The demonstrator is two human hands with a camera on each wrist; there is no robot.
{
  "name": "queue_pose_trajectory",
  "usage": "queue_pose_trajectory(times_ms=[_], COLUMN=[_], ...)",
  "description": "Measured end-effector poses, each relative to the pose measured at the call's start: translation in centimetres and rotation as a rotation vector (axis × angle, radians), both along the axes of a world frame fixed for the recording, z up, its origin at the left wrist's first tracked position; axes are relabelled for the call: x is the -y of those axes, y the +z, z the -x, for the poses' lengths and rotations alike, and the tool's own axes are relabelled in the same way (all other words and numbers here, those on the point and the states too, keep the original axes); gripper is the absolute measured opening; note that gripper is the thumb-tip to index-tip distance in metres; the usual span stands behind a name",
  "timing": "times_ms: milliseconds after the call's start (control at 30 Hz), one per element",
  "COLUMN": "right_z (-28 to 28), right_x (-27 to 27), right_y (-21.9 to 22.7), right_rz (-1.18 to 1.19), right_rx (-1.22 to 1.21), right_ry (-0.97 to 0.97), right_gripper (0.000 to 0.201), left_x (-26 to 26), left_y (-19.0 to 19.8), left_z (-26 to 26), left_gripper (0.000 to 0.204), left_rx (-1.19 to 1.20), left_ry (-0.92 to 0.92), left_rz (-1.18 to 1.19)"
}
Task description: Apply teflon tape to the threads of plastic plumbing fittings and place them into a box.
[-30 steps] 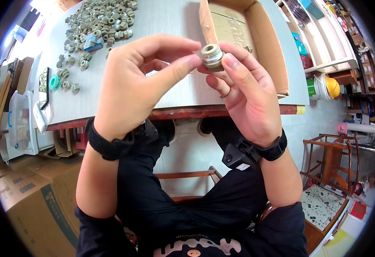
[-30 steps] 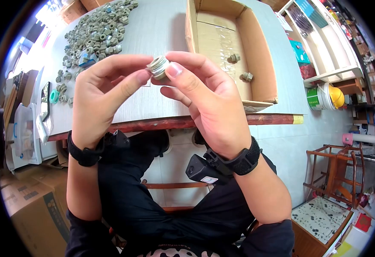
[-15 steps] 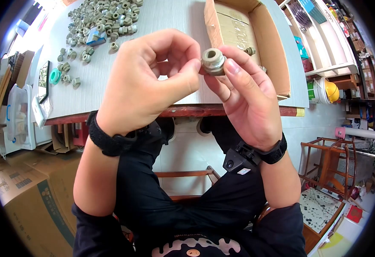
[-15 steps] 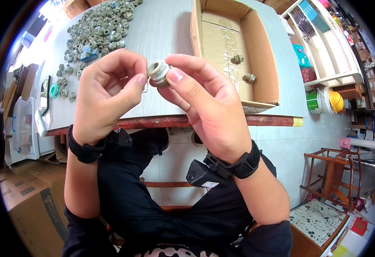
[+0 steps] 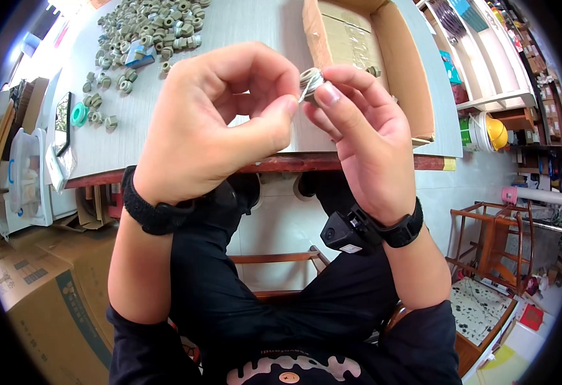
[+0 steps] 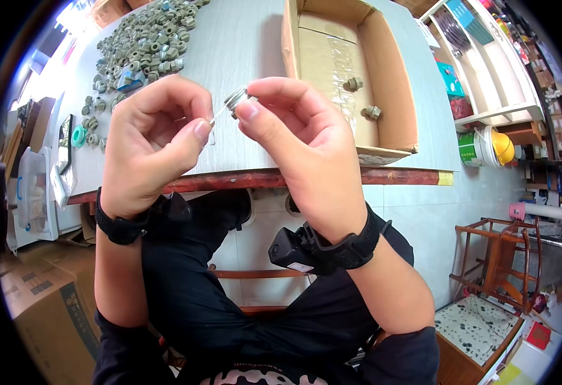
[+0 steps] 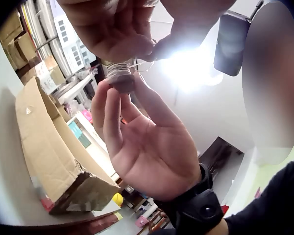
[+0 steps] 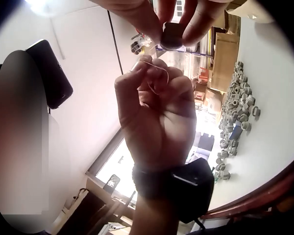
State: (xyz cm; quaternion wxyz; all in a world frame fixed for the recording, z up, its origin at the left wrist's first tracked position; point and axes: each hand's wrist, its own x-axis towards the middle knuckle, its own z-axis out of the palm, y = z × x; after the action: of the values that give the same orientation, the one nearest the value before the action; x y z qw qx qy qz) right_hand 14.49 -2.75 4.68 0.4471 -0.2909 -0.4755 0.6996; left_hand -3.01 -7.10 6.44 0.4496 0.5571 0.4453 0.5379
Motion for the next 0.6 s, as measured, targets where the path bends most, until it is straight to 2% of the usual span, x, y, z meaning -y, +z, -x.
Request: queue_pose_trajectory(times_ms=[200, 300, 367, 500, 600], right_z=[0.2, 0.0, -0.1, -0.2, -0.1], right_x=[0.4, 0.3, 0.6, 0.6, 0.8], right_y=[0.0, -0.2, 0.2, -0.1, -0.3], right_rz=[-0.161, -0.225, -0.192, -0.312, -0.414], right_rx=[0.134, 0.189, 0.200, 0.292, 0.334], right_ry=[-0.026, 0.019, 0.050, 0.098, 0.142], right_gripper=[0.031, 0.030, 0.028, 0.025, 0.025], left_x=[0.0, -0.7, -0.6, -0.2, -0.4], left_y=[0.0, -0.7, -0.5, -0.3, -0.3], left_z=[0.4, 0.6, 0.4, 0.7, 1.0], left_gripper=[0.007, 0.011, 0.012, 0.015, 0.015], left_rx=[0.075, 0.016, 0.055, 0.082, 0.112], left_ry=[0.062, 0.130, 0.114, 0.037, 0.056], left_rz=[0.001, -0.155, -0.129, -0.051, -0.032])
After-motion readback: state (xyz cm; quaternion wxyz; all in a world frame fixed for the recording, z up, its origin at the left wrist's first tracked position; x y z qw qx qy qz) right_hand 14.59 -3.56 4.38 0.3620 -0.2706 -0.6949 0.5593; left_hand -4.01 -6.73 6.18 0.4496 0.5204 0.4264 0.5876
